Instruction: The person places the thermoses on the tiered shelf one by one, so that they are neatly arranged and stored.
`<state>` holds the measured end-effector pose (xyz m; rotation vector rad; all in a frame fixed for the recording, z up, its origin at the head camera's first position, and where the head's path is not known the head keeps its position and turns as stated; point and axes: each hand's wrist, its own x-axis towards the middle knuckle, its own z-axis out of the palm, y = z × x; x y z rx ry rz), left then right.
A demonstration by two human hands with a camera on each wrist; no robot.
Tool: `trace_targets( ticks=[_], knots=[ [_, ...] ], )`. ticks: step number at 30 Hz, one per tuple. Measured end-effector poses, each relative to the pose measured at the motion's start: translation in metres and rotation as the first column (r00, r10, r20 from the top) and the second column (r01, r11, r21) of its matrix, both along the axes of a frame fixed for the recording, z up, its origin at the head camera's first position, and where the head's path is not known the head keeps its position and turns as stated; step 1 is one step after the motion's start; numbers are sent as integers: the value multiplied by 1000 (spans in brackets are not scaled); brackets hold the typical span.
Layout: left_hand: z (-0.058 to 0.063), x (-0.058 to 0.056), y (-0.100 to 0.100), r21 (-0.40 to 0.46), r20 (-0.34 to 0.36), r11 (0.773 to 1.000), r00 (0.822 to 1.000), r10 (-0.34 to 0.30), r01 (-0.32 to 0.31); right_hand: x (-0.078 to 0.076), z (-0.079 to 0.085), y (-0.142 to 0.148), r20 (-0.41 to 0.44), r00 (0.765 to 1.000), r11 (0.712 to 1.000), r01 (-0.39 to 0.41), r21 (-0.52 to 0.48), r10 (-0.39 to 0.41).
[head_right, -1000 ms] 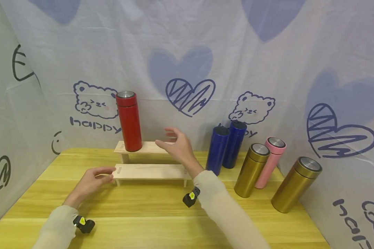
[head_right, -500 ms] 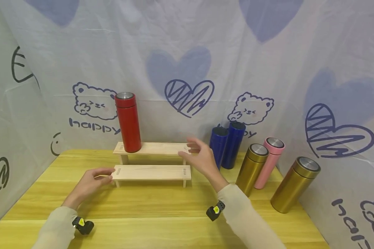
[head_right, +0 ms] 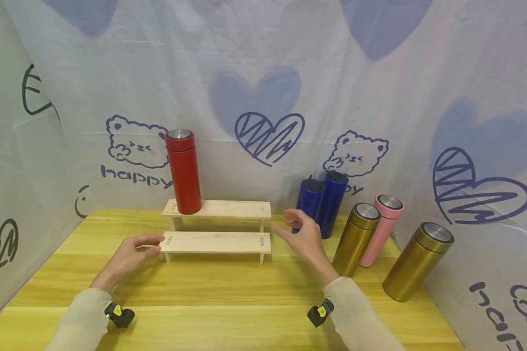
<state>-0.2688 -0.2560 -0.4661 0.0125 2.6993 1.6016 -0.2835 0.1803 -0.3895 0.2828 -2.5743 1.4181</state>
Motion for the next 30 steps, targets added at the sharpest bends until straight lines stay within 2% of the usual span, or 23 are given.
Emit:
trace_targets(
  ticks=[10,19,25,30],
  knots=[
    [-3,0,0,7,-14,1000,1000,-4,4,-1,-15,20,20,993,993,120,-6,-119],
    [-3,-1,-2,2,-23,1000,1000,2,-2,-6,-31,37,9,967,966,253,56,-254],
    [-4,-1,-2,-1,-24,1000,1000,-1,1,-9,-42,41,45,956,954,283,95,-289],
    [-3,-1,-1,-1,-17,1000,1000,4,-4,-11,-48,42,47,954,953,290,88,-295]
  ],
)
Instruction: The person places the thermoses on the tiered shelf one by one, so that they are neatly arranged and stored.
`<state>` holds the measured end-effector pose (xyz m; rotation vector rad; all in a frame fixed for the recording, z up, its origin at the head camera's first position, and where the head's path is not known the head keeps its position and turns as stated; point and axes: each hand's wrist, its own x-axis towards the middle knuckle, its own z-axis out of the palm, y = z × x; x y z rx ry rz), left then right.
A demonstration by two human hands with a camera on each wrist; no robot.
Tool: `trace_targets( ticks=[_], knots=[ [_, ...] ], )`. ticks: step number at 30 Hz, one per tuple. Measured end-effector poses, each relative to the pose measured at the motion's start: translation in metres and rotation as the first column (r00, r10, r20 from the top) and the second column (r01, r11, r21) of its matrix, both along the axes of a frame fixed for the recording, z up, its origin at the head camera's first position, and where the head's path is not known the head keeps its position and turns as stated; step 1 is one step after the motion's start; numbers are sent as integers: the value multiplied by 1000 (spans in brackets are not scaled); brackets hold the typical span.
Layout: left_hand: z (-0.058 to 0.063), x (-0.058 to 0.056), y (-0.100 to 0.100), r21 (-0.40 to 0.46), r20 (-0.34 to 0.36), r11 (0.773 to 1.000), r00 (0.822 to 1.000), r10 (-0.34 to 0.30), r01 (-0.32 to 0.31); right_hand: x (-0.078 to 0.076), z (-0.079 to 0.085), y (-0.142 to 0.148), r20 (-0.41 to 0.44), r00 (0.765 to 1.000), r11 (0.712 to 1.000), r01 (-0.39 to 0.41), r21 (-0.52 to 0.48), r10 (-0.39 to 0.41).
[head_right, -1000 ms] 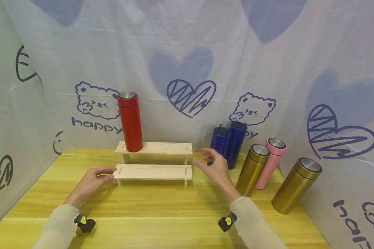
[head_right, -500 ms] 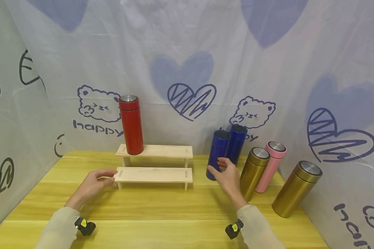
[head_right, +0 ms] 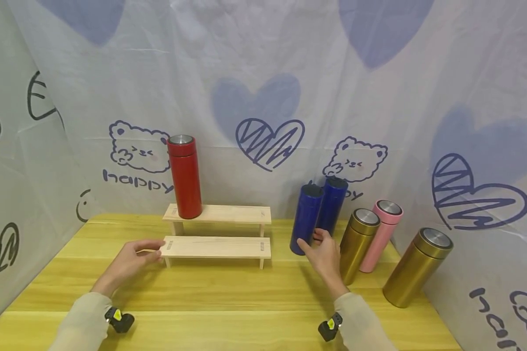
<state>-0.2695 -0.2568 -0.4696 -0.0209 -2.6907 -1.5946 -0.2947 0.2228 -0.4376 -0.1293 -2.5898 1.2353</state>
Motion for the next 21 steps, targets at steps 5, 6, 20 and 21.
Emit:
trace_targets(
  ticks=[5,6,20,21],
  knots=[
    [0,0,0,-1,4,1000,1000,-1,1,-2,-6,0,1,1000,1000,-5,-9,5],
    [0,0,1,3,4,1000,1000,-2,2,-2,-7,1,-1,1000,1000,-7,-10,7],
    [1,0,0,25,-7,1000,1000,-13,14,-15,-23,1,-14,1000,997,6,-74,-7],
    [1,0,0,25,-7,1000,1000,-13,13,-16,-24,0,-15,1000,997,7,-76,-8]
  ],
)
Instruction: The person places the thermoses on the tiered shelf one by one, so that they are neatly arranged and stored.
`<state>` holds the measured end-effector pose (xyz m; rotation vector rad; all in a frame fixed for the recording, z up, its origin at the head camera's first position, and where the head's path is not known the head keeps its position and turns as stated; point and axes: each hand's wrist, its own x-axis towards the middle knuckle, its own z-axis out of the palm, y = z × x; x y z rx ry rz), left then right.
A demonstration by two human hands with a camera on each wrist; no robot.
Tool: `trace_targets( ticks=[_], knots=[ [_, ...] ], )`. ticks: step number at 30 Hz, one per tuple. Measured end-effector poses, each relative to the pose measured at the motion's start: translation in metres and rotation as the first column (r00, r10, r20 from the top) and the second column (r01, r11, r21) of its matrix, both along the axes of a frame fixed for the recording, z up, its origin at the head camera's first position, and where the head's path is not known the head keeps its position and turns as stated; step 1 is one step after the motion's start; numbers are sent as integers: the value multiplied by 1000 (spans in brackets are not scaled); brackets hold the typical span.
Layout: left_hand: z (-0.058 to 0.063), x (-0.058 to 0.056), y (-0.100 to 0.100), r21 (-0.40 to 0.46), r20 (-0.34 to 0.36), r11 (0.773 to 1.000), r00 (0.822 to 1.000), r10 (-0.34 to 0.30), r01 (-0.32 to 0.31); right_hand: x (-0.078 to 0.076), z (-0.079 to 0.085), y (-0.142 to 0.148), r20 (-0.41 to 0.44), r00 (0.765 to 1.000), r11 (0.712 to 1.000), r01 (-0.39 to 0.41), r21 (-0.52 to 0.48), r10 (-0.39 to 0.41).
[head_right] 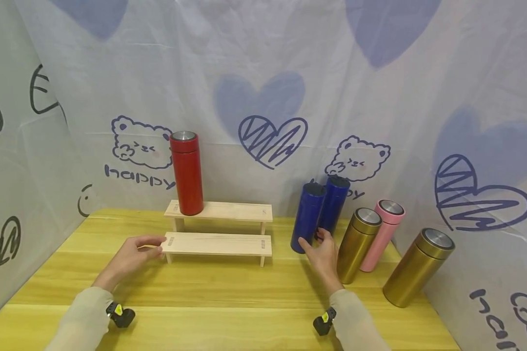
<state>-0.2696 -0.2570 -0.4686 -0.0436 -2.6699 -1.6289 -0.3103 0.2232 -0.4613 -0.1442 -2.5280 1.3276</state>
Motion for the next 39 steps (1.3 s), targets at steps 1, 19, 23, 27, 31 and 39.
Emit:
trace_targets(
  ticks=[1,19,23,27,31,39],
  knots=[
    [0,0,0,-2,0,1000,1000,0,0,-1,-1,0,-1,1000,1000,2,-4,-2],
    [-4,1,-1,-4,2,1000,1000,5,-5,-15,-16,0,22,1000,998,13,-54,-12],
    [-4,1,0,-3,0,1000,1000,7,-7,-17,-18,1,40,999,998,10,-65,-7],
    [-3,0,0,-1,-3,1000,1000,8,-8,-19,-20,2,61,998,997,-2,-82,7],
    [-3,0,0,-5,-10,1000,1000,5,-5,-23,-22,2,88,995,993,-29,-113,39],
    [-3,-1,0,-14,-10,1000,1000,3,-3,-33,-23,2,127,990,990,-42,-133,59]
  ],
)
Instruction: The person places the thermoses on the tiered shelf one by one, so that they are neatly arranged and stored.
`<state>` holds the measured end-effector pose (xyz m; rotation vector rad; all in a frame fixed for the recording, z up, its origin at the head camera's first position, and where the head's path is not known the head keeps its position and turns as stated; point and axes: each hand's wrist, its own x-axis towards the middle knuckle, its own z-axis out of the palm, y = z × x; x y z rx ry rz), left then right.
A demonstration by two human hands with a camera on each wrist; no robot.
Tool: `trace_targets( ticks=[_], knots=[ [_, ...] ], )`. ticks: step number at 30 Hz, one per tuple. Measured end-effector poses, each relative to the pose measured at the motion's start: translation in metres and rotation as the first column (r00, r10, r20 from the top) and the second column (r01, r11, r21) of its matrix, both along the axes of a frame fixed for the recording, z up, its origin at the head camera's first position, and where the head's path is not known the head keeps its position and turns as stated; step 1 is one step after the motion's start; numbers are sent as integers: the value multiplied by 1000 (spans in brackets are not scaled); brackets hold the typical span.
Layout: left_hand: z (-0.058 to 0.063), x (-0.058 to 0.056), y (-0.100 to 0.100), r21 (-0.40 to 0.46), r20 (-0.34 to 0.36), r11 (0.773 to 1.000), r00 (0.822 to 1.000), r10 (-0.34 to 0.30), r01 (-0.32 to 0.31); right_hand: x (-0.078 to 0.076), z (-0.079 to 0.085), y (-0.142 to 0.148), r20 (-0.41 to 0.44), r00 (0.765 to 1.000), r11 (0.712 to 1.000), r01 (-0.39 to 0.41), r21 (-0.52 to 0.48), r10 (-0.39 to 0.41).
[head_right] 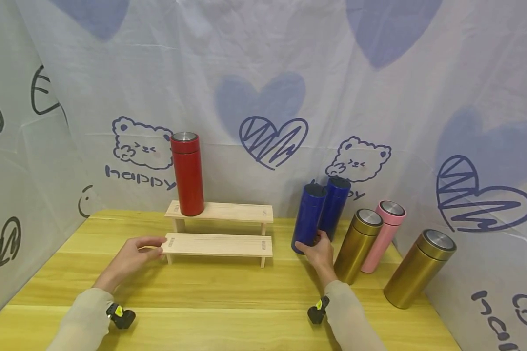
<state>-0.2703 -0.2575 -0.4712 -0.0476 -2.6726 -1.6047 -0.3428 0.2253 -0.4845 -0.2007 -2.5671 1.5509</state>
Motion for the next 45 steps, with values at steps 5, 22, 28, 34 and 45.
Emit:
trace_targets(
  ticks=[5,22,28,34,45],
  knots=[
    [1,0,0,-2,2,1000,1000,1,-1,-2,0,-2,-15,1000,999,11,33,-10],
    [1,0,0,-7,-6,1000,1000,3,-3,0,7,-1,-53,998,999,-18,47,20],
    [1,-1,0,-3,-11,1000,1000,-1,1,4,16,0,-37,997,996,-61,68,64],
    [2,-1,0,6,-13,1000,1000,-5,5,4,31,0,-10,993,992,-117,50,118],
    [0,-1,0,53,-28,998,999,-29,30,10,68,-4,59,973,972,-228,52,225]
  ],
)
